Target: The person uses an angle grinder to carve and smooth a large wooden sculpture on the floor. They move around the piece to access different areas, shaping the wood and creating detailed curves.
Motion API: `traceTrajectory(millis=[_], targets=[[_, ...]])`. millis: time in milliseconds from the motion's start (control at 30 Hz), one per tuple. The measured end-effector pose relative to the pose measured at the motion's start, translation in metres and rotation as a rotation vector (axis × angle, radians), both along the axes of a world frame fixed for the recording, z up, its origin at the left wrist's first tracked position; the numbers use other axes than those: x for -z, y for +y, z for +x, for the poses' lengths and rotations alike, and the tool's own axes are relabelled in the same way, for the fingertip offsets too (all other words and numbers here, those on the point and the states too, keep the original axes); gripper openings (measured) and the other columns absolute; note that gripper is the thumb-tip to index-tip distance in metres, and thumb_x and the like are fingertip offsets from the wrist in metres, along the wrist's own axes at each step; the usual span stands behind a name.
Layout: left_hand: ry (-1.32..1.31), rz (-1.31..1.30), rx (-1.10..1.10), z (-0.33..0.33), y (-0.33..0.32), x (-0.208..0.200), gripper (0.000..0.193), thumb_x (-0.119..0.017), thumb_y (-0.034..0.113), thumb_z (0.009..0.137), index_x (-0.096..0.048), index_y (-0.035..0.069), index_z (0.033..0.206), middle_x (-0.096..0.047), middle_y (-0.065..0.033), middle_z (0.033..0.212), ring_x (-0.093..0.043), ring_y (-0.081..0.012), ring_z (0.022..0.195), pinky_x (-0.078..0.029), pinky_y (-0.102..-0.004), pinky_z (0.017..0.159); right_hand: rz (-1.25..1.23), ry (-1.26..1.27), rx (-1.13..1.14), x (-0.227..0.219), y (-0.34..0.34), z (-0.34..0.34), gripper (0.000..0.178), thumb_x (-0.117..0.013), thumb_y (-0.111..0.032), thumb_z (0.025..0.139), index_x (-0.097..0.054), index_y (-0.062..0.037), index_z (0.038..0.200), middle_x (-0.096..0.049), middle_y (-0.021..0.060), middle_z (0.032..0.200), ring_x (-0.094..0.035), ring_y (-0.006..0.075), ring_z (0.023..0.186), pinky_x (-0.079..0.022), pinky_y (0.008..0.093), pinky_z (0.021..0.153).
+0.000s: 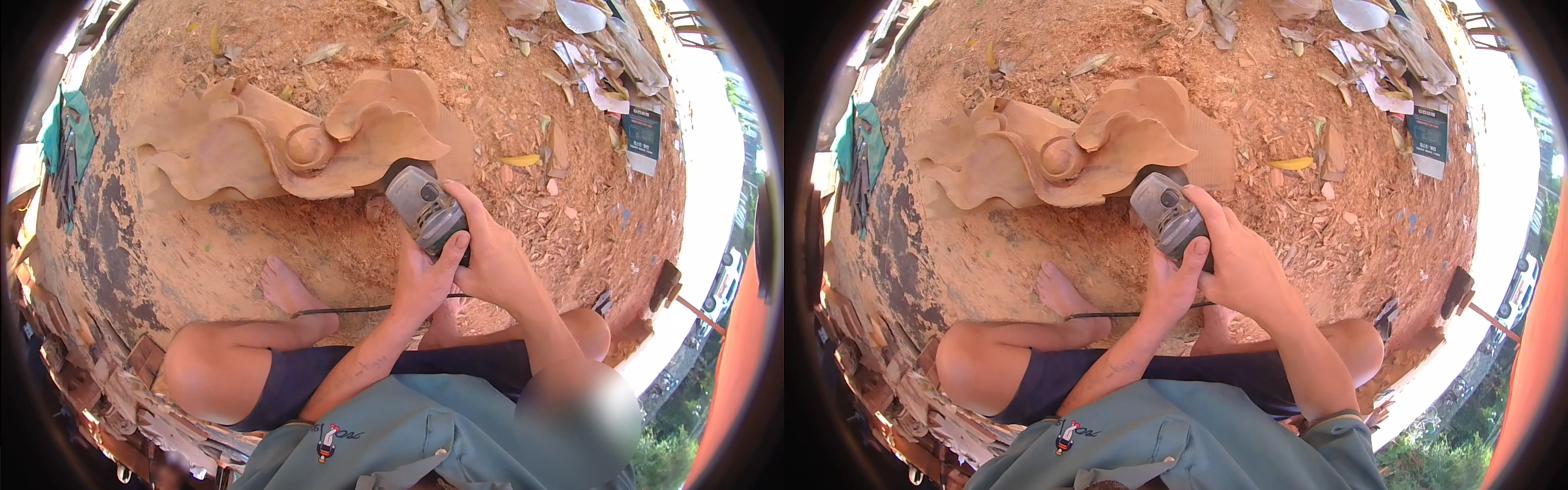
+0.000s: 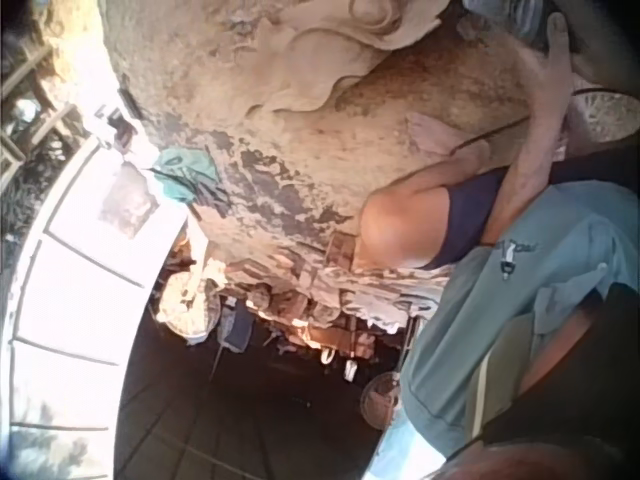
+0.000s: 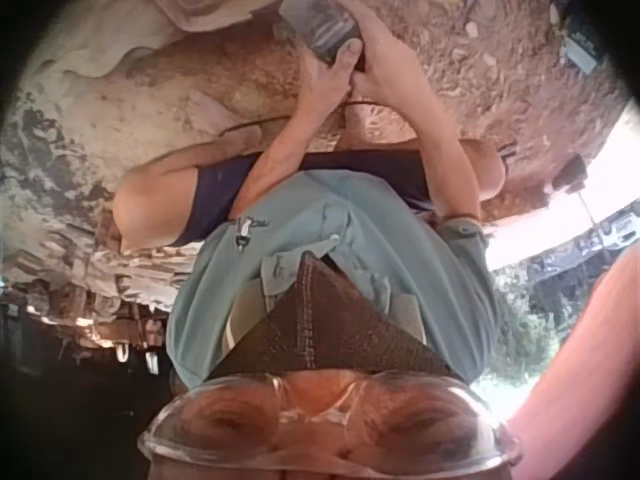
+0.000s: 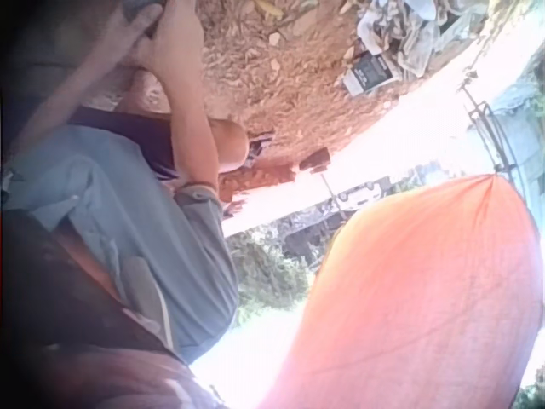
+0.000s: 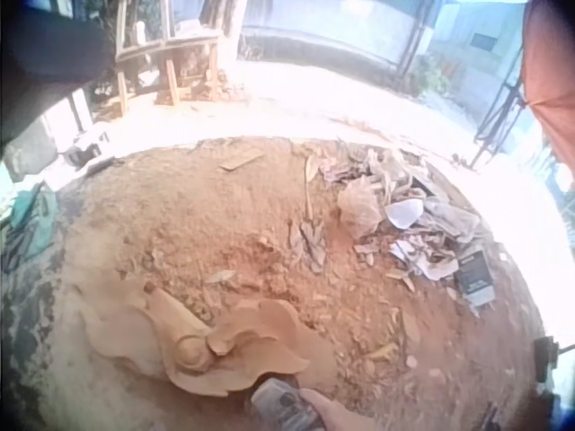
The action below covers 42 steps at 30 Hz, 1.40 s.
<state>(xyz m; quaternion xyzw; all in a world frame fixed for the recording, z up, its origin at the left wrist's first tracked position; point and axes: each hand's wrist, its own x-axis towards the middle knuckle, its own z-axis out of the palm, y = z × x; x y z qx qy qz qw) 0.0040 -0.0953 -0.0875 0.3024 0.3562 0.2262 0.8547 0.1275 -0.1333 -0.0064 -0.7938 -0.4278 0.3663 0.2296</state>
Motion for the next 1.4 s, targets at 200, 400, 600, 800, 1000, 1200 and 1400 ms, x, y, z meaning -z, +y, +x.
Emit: traceTrajectory(millis=[200, 400, 600, 800, 1000, 1200, 1400], targets=[[-0.011, 0.025, 0.117, 0.004, -0.001, -0.009, 0.077, -0.079, 0.026, 0.102, -0.03, -0.001, 0.155, -0.059, -0.0156, 0.139, -0.061, -0.0215, 0.128, -0.051, -0.0385, 0.11, -0.011, -0.007, 0.132, -0.005, -0.016, -0.005, 0.089, -0.077, -0.007, 0.082, -0.037, -0.0124, 0.162, -0.062, 0.028, 0.144, -0.065, 0.0523, 0.122, -0.057, 0.0528, 0.096], [-0.006, 0.044, 0.202, -0.008, -0.013, -0.009, 0.072, -0.078, 0.025, 0.103, -0.033, -0.001, 0.153, -0.061, -0.0162, 0.141, -0.062, -0.0225, 0.129, -0.051, -0.0394, 0.111, -0.134, -0.005, 0.093, -0.021, -0.025, -0.006, 0.091, -0.079, -0.007, 0.081, -0.038, -0.0123, 0.162, -0.063, 0.0271, 0.141, -0.066, 0.0514, 0.12, -0.057, 0.0533, 0.094], [0.003, -0.065, 0.092, -0.026, -0.001, -0.001, 0.064, -0.076, 0.023, 0.104, -0.038, -0.002, 0.149, -0.063, -0.0144, 0.137, -0.065, -0.0198, 0.123, -0.055, -0.036, 0.103, 0.005, -0.021, -0.076, -0.002, -0.001, -0.009, 0.094, -0.078, -0.007, 0.078, -0.038, -0.0135, 0.162, -0.066, 0.0245, 0.126, -0.069, 0.0497, 0.103, -0.057, 0.0541, 0.083], [0.004, -0.071, 0.145, -0.001, 0.0, -0.005, 0.065, -0.076, 0.017, 0.104, -0.036, -0.002, 0.151, -0.062, -0.0138, 0.138, -0.063, -0.0184, 0.126, -0.053, -0.0358, 0.107, -0.023, -0.017, -0.01, -0.002, -0.003, 0.011, 0.091, -0.076, -0.004, 0.079, -0.039, -0.0154, 0.161, -0.064, 0.0244, 0.141, -0.067, 0.0514, 0.116, -0.057, 0.054, 0.091], [-0.042, -0.069, 0.092, 0.034, -0.009, -0.021, 0.072, -0.079, 0.019, 0.102, -0.031, -0.003, 0.151, -0.059, -0.0164, 0.139, -0.062, -0.0215, 0.129, -0.051, -0.0386, 0.11, -0.058, -0.001, 0.13, -0.011, -0.021, 0.028, 0.091, -0.076, -0.003, 0.08, -0.037, -0.0145, 0.161, -0.065, 0.0279, 0.139, -0.066, 0.0522, 0.12, -0.057, 0.0536, 0.095], [0.022, 0.037, 0.227, 0.033, -0.018, -0.017, 0.083, -0.083, 0.02, 0.098, -0.025, -0.002, 0.154, -0.057, -0.0183, 0.142, -0.062, -0.0261, 0.131, -0.053, -0.0411, 0.109, 0.015, 0.011, 0.072, -0.017, -0.042, 0.037, 0.093, -0.079, -0.004, 0.08, -0.036, -0.0102, 0.161, -0.066, 0.0288, 0.137, -0.067, 0.0511, 0.118, -0.058, 0.0516, 0.093], [0.068, -0.008, 0.104, 0.006, -0.012, -0.005, 0.068, -0.081, 0.023, 0.1, -0.04, 0.0, 0.149, -0.062, -0.0133, 0.137, -0.064, -0.0188, 0.124, -0.054, -0.0362, 0.105, 0.013, -0.004, -0.05, -0.003, -0.015, 0.019, 0.091, -0.076, -0.007, 0.081, -0.037, -0.0125, 0.162, -0.065, 0.025, 0.128, -0.068, 0.0505, 0.105, -0.058, 0.0554, 0.083]])
